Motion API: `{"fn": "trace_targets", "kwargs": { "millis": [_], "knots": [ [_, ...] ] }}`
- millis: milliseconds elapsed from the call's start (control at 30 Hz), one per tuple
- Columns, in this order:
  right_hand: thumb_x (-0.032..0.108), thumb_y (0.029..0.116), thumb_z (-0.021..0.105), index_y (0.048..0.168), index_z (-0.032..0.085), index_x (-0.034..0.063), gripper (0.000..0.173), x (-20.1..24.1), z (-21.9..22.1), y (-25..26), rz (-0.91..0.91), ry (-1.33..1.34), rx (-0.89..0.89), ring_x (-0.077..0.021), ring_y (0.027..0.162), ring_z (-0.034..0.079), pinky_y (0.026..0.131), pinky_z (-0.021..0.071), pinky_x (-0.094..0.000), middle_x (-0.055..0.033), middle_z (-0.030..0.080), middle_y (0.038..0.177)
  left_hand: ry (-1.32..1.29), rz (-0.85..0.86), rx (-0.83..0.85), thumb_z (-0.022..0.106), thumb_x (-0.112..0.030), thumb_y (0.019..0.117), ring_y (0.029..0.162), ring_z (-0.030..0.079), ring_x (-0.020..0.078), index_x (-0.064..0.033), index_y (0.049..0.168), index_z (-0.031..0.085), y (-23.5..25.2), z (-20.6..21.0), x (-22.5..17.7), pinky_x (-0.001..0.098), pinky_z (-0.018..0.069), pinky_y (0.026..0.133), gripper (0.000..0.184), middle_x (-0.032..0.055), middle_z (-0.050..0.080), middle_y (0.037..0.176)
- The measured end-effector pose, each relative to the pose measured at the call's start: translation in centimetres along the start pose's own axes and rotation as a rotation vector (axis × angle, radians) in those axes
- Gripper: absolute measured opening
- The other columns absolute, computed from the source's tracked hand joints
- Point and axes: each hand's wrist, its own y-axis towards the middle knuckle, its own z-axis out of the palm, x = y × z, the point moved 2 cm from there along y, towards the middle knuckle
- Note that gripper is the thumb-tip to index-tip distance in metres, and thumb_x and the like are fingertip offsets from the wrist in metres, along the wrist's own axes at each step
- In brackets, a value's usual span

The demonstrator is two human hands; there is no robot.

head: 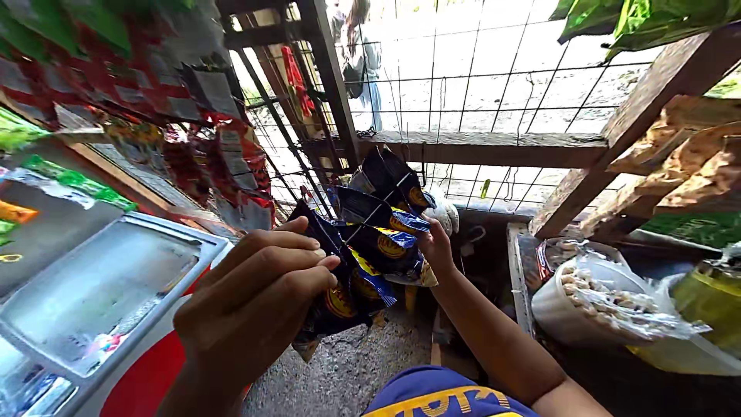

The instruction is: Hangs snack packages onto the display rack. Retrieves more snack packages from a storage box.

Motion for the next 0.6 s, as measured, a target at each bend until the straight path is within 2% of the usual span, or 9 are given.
{"fn": "trace_targets", "kwargs": {
  "millis": [33, 100, 133, 200, 267, 333, 400, 500, 600],
  "knots": [
    [0.028, 0.1073, 0.039, 0.113, 0.056, 0.0239, 0.019, -0.2, -0.4, 0.0, 0.029, -0.011, 0.011, 0.0051, 0.094, 0.065, 0.085, 0.0537, -0.0172, 0.0135, 0.068, 0.097, 0.0, 0.01, -0.006, 0.066, -0.013, 0.0993, 0.103, 0.069, 0.0141, -0.0108, 0.094, 0.07, 0.2, 0.3, -0.2, 0.0421, 0.0549, 0.105, 0.007, -0.0008, 0.069, 0.094],
    [0.045, 0.1002, 0.056, 0.104, 0.067, 0.0273, 0.022, -1.2, -1.7, 0.7, 0.104, 0.075, 0.059, -0.0008, 0.089, 0.069, 0.081, 0.0573, -0.0238, 0.0097, 0.072, 0.093, 0.001, 0.021, -0.009, 0.067, -0.012, 0.0988, 0.103, 0.07, 0.0146, -0.0107, 0.094, 0.069, 0.4, 0.6, -0.3, 0.0423, 0.0556, 0.104, 0.006, -0.001, 0.069, 0.094],
    [0.047, 0.1018, 0.052, 0.1, 0.068, 0.0273, 0.025, -1.4, -1.9, 1.0, 0.131, 0.095, 0.096, -0.0021, 0.087, 0.069, 0.08, 0.0579, -0.0252, 0.0087, 0.072, 0.091, 0.0, 0.02, -0.004, 0.066, -0.012, 0.0992, 0.105, 0.069, 0.014, -0.0111, 0.094, 0.069, 0.5, 0.7, -0.2, 0.0414, 0.0551, 0.105, 0.006, -0.0015, 0.069, 0.094],
    [0.042, 0.1064, 0.04, 0.095, 0.068, 0.0258, 0.035, -0.9, -1.4, 1.8, 0.153, 0.117, 0.104, -0.0033, 0.085, 0.069, 0.079, 0.0579, -0.026, 0.007, 0.072, 0.088, 0.001, 0.03, -0.005, 0.065, -0.013, 0.0998, 0.105, 0.069, 0.0136, -0.0112, 0.094, 0.07, 1.0, 0.8, 0.1, 0.0405, 0.0551, 0.105, 0.007, -0.0015, 0.069, 0.095],
    [0.041, 0.1084, 0.035, 0.102, 0.067, 0.0272, 0.035, 0.4, -0.2, 2.4, 0.132, 0.061, 0.091, -0.0018, 0.088, 0.068, 0.08, 0.0574, -0.0246, 0.009, 0.072, 0.092, 0.027, 0.054, -0.017, 0.065, -0.013, 0.1003, 0.105, 0.069, 0.0141, -0.0104, 0.094, 0.069, 1.7, 0.6, 0.5, 0.0402, 0.0556, 0.104, 0.008, -0.0004, 0.069, 0.095],
    [0.042, 0.109, 0.034, 0.104, 0.064, 0.0288, 0.033, 2.2, 1.1, 3.3, 0.113, -0.029, 0.077, 0.0008, 0.084, 0.068, 0.073, 0.0579, -0.022, 0.0118, 0.071, 0.092, 0.07, 0.071, -0.047, 0.065, -0.012, 0.0995, 0.106, 0.069, 0.0158, -0.0087, 0.093, 0.068, 2.8, 0.5, 0.9, 0.0407, 0.056, 0.102, 0.008, 0.0019, 0.07, 0.096],
    [0.049, 0.1051, 0.045, 0.11, 0.064, 0.0258, 0.03, 3.5, 1.5, 5.2, 0.135, -0.035, 0.136, -0.0037, 0.084, 0.07, 0.071, 0.0597, -0.0256, 0.0075, 0.072, 0.094, 0.098, 0.077, -0.082, 0.066, -0.011, 0.099, 0.105, 0.07, 0.0183, -0.006, 0.093, 0.069, 4.3, 0.6, 1.7, 0.0421, 0.0558, 0.102, 0.009, 0.0057, 0.072, 0.097],
    [0.044, 0.107, 0.036, 0.115, 0.059, 0.0204, 0.035, 5.7, 2.3, 8.3, 0.114, -0.039, 0.212, -0.0078, 0.089, 0.07, 0.079, 0.0598, -0.0288, 0.0022, 0.071, 0.097, 0.118, 0.085, -0.105, 0.065, -0.007, 0.0985, 0.104, 0.071, 0.022, -0.0012, 0.093, 0.07, 6.9, 1.2, 3.3, 0.0444, 0.054, 0.104, 0.009, 0.0128, 0.071, 0.097],
    [0.045, 0.1096, 0.028, 0.113, 0.059, 0.0159, 0.042, 7.7, 3.4, 10.5, 0.126, -0.03, 0.137, -0.0114, 0.09, 0.069, 0.08, 0.0596, -0.0312, -0.0018, 0.07, 0.097, 0.175, 0.091, -0.103, 0.064, -0.006, 0.0991, 0.101, 0.07, 0.0266, 0.0009, 0.095, 0.072, 9.5, 1.9, 4.2, 0.0415, 0.0537, 0.099, 0.012, 0.0186, 0.072, 0.096]
  ]
}}
